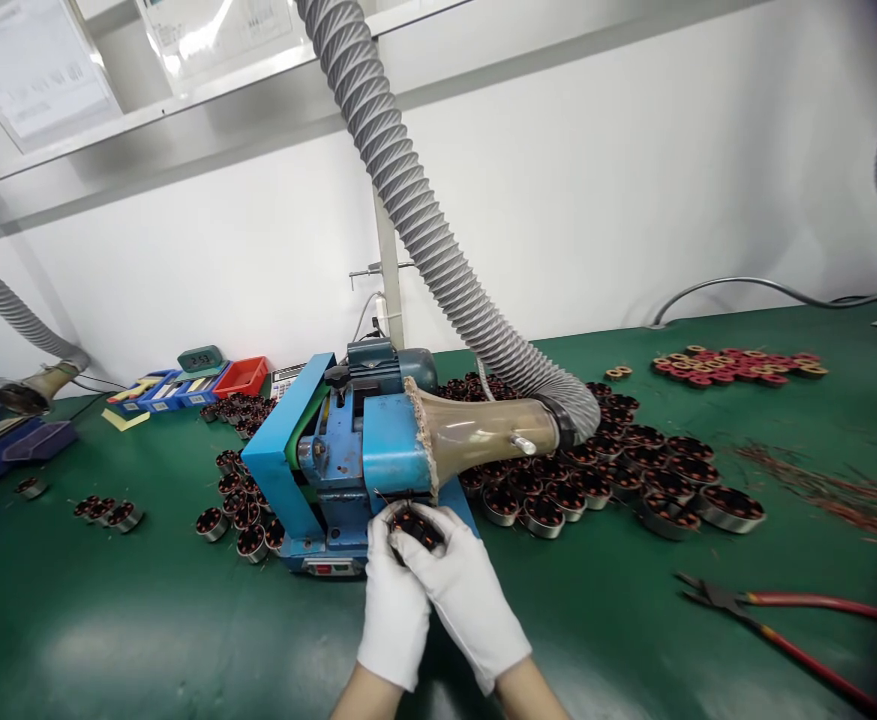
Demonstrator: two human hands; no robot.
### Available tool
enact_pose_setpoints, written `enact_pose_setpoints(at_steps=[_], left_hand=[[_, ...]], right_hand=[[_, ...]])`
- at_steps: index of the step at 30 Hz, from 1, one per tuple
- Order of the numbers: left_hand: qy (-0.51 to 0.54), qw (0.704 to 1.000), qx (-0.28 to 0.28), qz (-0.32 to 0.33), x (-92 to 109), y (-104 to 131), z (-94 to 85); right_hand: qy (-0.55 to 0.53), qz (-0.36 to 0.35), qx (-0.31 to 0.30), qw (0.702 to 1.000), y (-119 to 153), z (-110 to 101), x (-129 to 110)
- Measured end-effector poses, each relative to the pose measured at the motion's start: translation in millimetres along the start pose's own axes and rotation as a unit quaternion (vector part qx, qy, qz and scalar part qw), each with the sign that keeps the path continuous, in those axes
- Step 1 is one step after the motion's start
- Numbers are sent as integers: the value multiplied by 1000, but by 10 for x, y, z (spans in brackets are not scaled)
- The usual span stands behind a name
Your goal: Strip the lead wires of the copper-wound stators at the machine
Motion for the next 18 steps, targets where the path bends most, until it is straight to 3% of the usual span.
enact_pose_setpoints(at_steps=[4,7,12,15,18], left_hand=[[0,1000,11,2,5,32,-4],[-42,999,19,-11,13,178,-138],[-138,989,-50,10,190,477,-367],[-177,977,-116,34,323,534,-364],[-212,974,-81,20,347,535,-346]], right_hand=[[4,5,7,1000,59,-24,-47],[3,27,10,1000,244,-56,-61],[-126,-8,-19,992,541,-176,-36],[-255,58,-52,964,585,-262,-4],[-394,167,-32,903,618,-282,71]])
Point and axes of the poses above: each hand's wrist, its own y-axis away from the middle knuckle, its own z-axis out of the palm, x = y × z, the point moved 1 cm from there along -y, towards the middle knuckle, and after that the axes turned 15 degrees about y, right-handed, at the moved point
